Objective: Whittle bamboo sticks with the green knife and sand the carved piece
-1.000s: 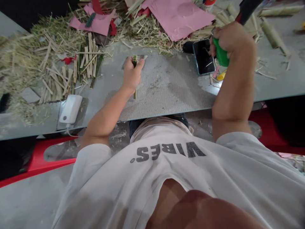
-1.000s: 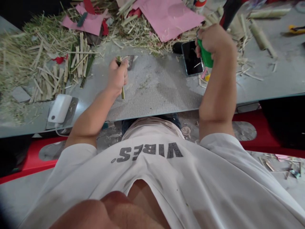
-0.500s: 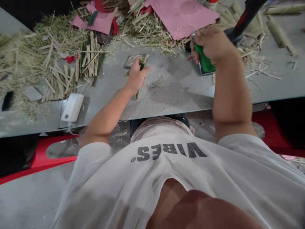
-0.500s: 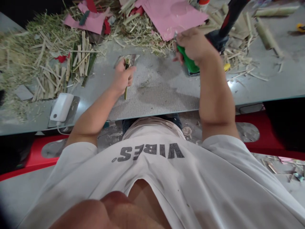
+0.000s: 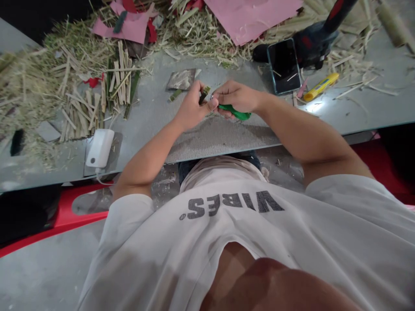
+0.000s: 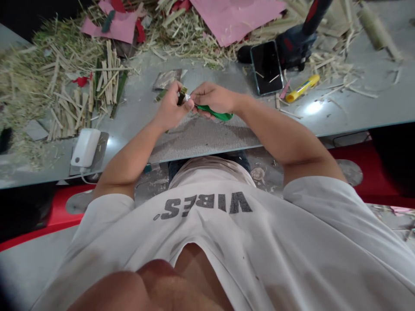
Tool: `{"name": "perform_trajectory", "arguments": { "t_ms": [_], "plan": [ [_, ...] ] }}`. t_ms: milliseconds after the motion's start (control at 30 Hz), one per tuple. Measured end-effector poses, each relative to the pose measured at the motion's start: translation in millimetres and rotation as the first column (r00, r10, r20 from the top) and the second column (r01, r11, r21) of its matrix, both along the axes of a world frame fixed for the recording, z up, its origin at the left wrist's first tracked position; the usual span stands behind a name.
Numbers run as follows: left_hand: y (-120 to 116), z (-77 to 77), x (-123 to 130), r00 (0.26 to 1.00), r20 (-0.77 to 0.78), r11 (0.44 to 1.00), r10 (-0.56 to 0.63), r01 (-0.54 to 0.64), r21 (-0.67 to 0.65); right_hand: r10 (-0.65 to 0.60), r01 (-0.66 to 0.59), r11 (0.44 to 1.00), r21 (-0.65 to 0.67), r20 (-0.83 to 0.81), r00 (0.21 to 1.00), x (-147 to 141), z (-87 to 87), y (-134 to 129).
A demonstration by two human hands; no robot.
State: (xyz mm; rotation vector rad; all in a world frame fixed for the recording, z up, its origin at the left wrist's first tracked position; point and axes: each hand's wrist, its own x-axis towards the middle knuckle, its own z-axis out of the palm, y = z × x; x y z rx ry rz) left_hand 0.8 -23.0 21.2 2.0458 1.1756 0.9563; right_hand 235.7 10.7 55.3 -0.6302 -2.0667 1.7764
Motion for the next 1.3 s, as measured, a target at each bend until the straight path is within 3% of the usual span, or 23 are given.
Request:
{"name": "perform_trajectory", "arguments": {
  "t_ms": [267,400,533,667,800,1133,1300],
  "plan": [
    [-4.3,-1.1,1.6,1.0,0.0,0.999,0.031,-0.031,-0.021,0.065,-0.067,0.997,-0.041,-0.046,0.997,-0.2,-7.6,4.2],
    [-3.2,-2.2,-0.2,1.0,-0.025,1.0,0.013,-0.012,0.013,0.016,-0.017,0.994,-0.104,-0.007,1.0,0.2,-7.2,3.4],
    [0.0,-8.8,-3.7,0.997,-0.012,0.997,-0.073,0.074,0.012,0.047,-0.051,0.993,-0.109,-0.039,0.998,0.3,-11.5,5.7],
    [10.1,-23.4,-8.5,0.981,0.043,0.978,-0.188,0.184,0.095,0.112,-0.119,0.989,-0.087,-0.079,0.991,-0.8,-19.1,10.7],
    [19.1,-34.9,-10.8,0.985,0.076,0.974,-0.157,0.141,0.176,0.066,-0.071,0.997,-0.035,-0.122,0.99,-5.7,-23.9,9.6],
    [26.4,-47.6,-11.4,0.996,0.089,0.947,-0.013,-0.017,0.32,-0.172,0.195,0.976,0.095,-0.21,0.963,-28.0,-33.6,-13.6],
    [29.0,-47.4,-11.1,0.995,0.093,0.968,0.031,-0.053,0.245,-0.252,0.28,0.949,0.148,-0.183,0.95,-30.5,-33.5,-20.4]
  ]
}}
